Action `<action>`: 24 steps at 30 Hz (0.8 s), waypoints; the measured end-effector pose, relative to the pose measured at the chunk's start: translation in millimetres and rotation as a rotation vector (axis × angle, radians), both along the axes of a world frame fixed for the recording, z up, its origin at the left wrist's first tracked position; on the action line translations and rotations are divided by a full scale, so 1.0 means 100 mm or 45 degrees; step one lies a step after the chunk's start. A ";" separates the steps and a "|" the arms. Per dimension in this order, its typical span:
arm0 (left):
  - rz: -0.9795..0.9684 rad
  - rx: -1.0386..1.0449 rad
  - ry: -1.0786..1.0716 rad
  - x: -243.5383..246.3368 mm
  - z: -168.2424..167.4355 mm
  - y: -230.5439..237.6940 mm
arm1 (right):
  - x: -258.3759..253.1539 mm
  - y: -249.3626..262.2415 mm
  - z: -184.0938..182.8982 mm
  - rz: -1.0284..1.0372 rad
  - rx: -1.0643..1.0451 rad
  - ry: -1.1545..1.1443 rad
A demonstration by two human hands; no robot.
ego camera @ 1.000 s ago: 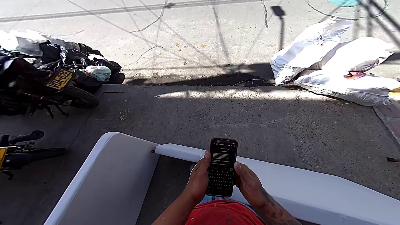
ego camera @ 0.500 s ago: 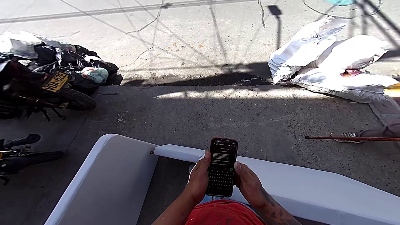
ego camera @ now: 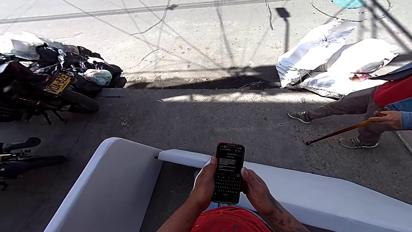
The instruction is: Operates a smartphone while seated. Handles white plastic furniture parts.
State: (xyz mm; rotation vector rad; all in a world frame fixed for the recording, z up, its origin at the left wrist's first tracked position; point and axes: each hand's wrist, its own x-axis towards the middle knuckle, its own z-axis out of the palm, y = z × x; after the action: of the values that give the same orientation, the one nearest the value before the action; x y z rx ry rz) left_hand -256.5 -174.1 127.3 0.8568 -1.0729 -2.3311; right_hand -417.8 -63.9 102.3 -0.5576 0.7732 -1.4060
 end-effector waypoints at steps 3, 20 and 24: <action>0.004 -0.004 -0.001 0.00 0.00 0.01 | 0.00 0.01 0.01 0.002 -0.007 0.001; -0.027 -0.009 0.005 0.03 0.03 -0.01 | 0.00 0.00 0.02 0.009 -0.014 -0.003; -0.025 0.002 0.006 0.03 0.02 -0.01 | 0.01 0.00 0.00 0.013 -0.011 -0.002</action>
State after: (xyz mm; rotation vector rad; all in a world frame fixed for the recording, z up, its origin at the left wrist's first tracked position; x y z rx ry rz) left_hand -253.6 -174.9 129.2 0.8448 -1.0831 -2.3492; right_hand -417.0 -64.3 102.7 -0.5667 0.7627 -1.4004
